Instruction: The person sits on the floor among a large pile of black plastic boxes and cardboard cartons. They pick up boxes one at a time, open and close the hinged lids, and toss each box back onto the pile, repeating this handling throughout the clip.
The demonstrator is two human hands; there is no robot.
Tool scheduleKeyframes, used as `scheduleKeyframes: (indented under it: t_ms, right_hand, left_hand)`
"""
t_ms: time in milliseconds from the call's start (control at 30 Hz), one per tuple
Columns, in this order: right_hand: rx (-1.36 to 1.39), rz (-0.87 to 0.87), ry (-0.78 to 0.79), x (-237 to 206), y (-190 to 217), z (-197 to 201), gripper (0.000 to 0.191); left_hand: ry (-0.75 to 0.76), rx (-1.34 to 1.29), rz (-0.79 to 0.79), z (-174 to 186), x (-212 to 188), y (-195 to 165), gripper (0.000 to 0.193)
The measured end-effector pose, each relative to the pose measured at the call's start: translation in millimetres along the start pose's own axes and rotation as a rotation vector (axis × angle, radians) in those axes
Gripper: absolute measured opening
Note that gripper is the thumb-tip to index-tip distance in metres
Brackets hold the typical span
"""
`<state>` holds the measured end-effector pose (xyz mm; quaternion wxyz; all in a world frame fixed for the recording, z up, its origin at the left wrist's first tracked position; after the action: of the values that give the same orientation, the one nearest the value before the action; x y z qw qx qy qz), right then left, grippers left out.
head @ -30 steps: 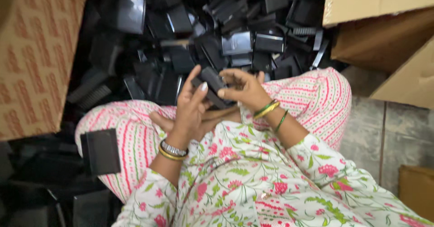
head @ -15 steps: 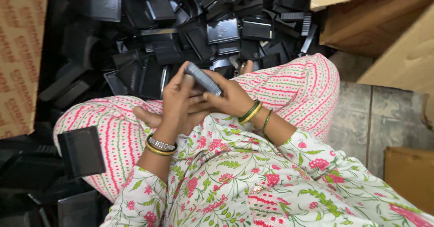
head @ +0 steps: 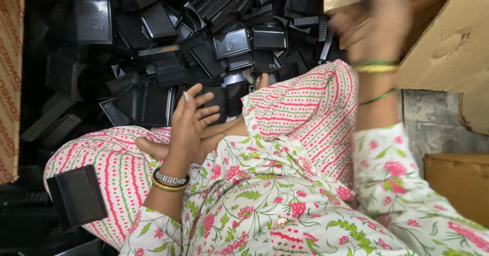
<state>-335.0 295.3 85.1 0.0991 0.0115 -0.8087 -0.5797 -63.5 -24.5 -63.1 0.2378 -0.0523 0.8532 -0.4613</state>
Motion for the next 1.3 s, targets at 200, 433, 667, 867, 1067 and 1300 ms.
scheduleKeyframes:
  t_ms: [200, 433, 667, 867, 1067, 1300]
  right_hand:
    - [0.013, 0.228, 0.045, 49.7, 12.8, -2.6, 0.015]
    - [-1.186, 0.553, 0.651, -24.2, -175.0, -176.7, 0.059]
    - [-1.267, 0.392, 0.756, -58.2, -168.0, -195.8, 0.053]
    - [-0.696, -0.082, 1.248, -148.5, -137.8, -216.4, 0.065]
    - [-1.401, 0.232, 0.563, -26.9, -148.2, -133.1, 0.048]
    - [-1.635, 0.116, 0.237, -3.6, -171.6, -81.1, 0.024]
  left_hand:
    - [0.010, 0.021, 0.009, 5.8, 6.2, 11.9, 0.052]
    - [-0.053, -0.009, -0.009, 26.3, 18.6, 37.8, 0.038]
    - [-0.105, 0.442, -0.398, 7.6, 0.8, -9.1, 0.045]
    - [0.083, 0.878, -0.701, -59.4, -32.5, -56.8, 0.080]
    - [-0.093, -0.022, 0.251, -15.5, -22.7, 8.7, 0.064]
    - [-0.043, 0.057, -0.032, -6.8, -4.6, -5.0, 0.065]
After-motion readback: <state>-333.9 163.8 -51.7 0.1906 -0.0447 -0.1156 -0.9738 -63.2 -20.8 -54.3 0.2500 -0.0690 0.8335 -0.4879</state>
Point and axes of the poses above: each hand's wrist, its own x-axis towards the middle knuckle, its own z-axis out of the back of the hand, y = z × x, the point moved 10 cm from there along x, towards the middle knuckle, and after that the axes turned 2 degrees about -z, right-handed, at the moved point
